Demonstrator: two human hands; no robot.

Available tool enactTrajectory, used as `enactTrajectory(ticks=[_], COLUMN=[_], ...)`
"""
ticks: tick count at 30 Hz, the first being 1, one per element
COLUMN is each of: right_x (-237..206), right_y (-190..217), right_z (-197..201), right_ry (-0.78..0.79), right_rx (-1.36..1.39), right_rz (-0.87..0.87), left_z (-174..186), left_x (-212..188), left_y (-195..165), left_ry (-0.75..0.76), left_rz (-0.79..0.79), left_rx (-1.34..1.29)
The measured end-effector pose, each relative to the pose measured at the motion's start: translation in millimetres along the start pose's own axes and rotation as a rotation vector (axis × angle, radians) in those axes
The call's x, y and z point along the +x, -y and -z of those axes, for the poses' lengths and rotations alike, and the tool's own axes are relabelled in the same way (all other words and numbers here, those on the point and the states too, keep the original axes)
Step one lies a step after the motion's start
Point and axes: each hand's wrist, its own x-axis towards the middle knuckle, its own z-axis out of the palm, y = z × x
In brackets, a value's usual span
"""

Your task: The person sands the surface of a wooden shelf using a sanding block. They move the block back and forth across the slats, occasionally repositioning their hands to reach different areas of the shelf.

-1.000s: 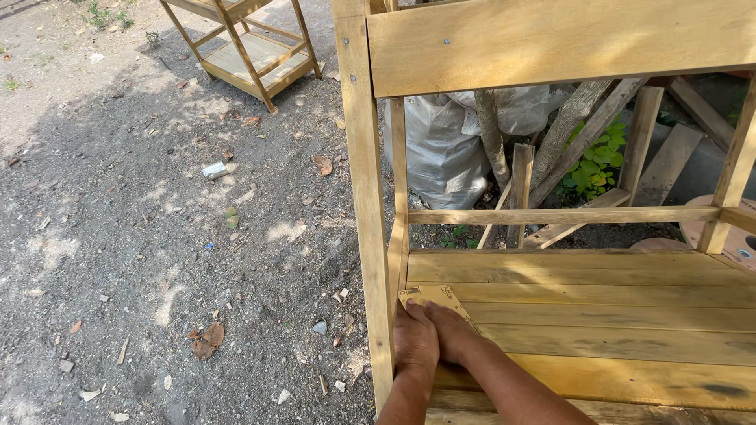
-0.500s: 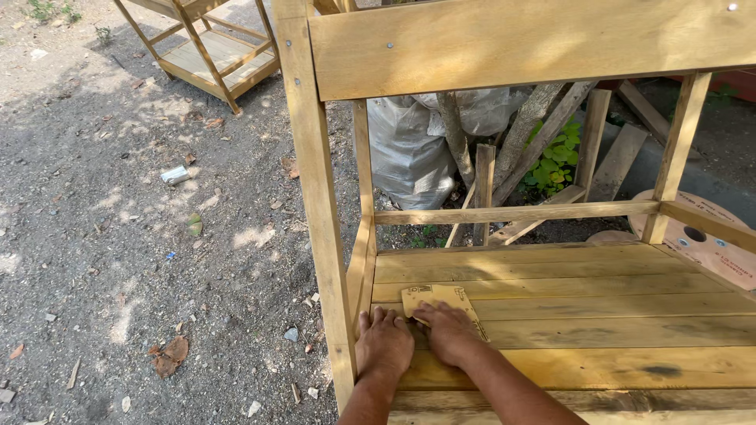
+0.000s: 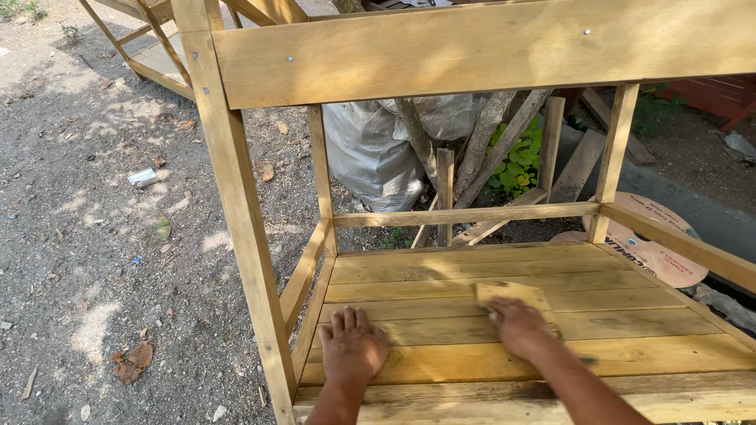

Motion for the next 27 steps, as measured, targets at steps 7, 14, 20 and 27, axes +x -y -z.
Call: enactTrajectory(ticks=[7,14,20,27], right_x=[-16.9,-19.7,-7.8,-26.8], right_y=[-33.3,-234.2,-133.6,-234.6], right_z=[-6.5,36.3,-17.6,28.9], right_ry=[0.087,-0.071,-0.066,0.067], right_rx=[0.117,0.066,-0.005,0.121], right_rz=[0.028,-0.401,-0.013,-0.375], left_z=[-13.3,-12.6,-12.4,-19.6], left_x=[-16.6,-15.4,-15.7,-10.6], left_y=[-72.9,-77.1,-82.0,-79.8], left_ry=[0.022,0.056,0.055,0.018], left_rz=[-0.112,-0.093,-0.081,-0.072], left_rx=[-0.063,0.017,0.043,0.039])
